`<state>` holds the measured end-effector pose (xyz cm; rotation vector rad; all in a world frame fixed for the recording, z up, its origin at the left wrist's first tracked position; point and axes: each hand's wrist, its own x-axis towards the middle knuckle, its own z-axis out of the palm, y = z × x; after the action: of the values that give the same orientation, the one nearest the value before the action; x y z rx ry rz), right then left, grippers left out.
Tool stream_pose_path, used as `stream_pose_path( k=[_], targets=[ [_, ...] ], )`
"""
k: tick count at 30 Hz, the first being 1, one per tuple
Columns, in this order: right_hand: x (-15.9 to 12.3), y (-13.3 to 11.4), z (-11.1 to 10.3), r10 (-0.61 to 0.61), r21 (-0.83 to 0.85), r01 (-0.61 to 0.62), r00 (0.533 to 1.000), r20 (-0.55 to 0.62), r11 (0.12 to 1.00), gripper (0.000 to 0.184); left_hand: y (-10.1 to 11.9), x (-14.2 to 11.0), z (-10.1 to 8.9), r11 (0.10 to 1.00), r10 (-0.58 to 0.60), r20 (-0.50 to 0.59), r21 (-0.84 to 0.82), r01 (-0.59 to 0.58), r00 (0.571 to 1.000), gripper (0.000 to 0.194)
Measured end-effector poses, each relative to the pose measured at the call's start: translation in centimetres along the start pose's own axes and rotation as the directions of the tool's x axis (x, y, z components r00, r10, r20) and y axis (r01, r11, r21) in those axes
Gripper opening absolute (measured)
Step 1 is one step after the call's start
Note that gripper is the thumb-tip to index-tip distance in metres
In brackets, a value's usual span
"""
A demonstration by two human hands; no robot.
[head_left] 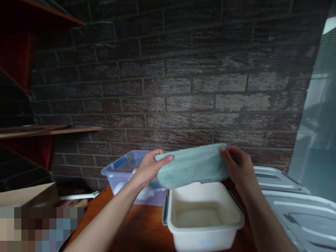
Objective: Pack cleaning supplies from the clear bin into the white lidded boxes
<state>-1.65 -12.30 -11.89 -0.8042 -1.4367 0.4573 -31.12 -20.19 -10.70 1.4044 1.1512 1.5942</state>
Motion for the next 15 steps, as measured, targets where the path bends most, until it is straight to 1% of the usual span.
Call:
stream_pose_path(
  k=[2, 3, 6, 8, 9, 10, 12, 14, 15],
  targets=[
    [-0.4, -0.3, -0.2, 0.055, 0.124, -0.056, 0.998, 0.015, 0.991, 0.042, 0.5, -0.8, -0.1, 0.998, -0.051, 0.063, -0.024, 0.053, 0.997, 0.037],
    [-0.5, -0.4, -0.3, 0.079, 0.144, -0.082, 0.997, 0.025, 0.986, 0.042, 0.8, -1.3, -0.2, 0.996, -0.078, 0.107, -0.031, 0.082, 0.991, 0.035],
    [-0.9, -0.8, -1.2, 0.147, 0.144, -0.157, 0.986, 0.073, 0.977, 0.042, 1.6, -2.4, -0.5, 0.989, -0.130, 0.235, -0.037, 0.143, 0.963, 0.032],
    [-1.1, -1.1, -2.0, 0.194, 0.134, -0.210, 0.973, 0.126, 0.968, 0.041, 1.9, -2.9, -0.6, 0.990, -0.116, 0.269, -0.045, 0.133, 0.956, 0.034],
    [-1.2, -1.3, -2.3, 0.216, 0.124, -0.236, 0.965, 0.151, 0.964, 0.040, 1.8, -2.9, -0.6, 0.994, -0.090, 0.258, -0.041, 0.104, 0.962, 0.035],
    [-1.3, -1.4, -2.6, 0.239, 0.111, -0.260, 0.955, 0.175, 0.959, 0.039, 1.7, -2.9, -0.6, 0.999, -0.046, 0.225, -0.004, 0.048, 0.973, 0.035],
    [-1.5, -1.6, -3.0, 0.281, 0.075, -0.303, 0.935, 0.217, 0.950, 0.035, 1.1, -2.7, -0.4, 0.983, 0.082, 0.129, 0.151, -0.101, 0.988, 0.038],
    [-1.7, -1.5, -3.1, 0.316, 0.026, -0.333, 0.913, 0.258, 0.942, 0.031, 0.5, -2.2, -0.1, 0.922, 0.207, 0.054, 0.324, -0.214, 0.977, 0.042],
    [-1.7, -1.3, -3.0, 0.328, -0.001, -0.342, 0.902, 0.281, 0.940, 0.030, 0.2, -2.0, 0.1, 0.890, 0.250, 0.032, 0.386, -0.242, 0.968, 0.043]
  ],
)
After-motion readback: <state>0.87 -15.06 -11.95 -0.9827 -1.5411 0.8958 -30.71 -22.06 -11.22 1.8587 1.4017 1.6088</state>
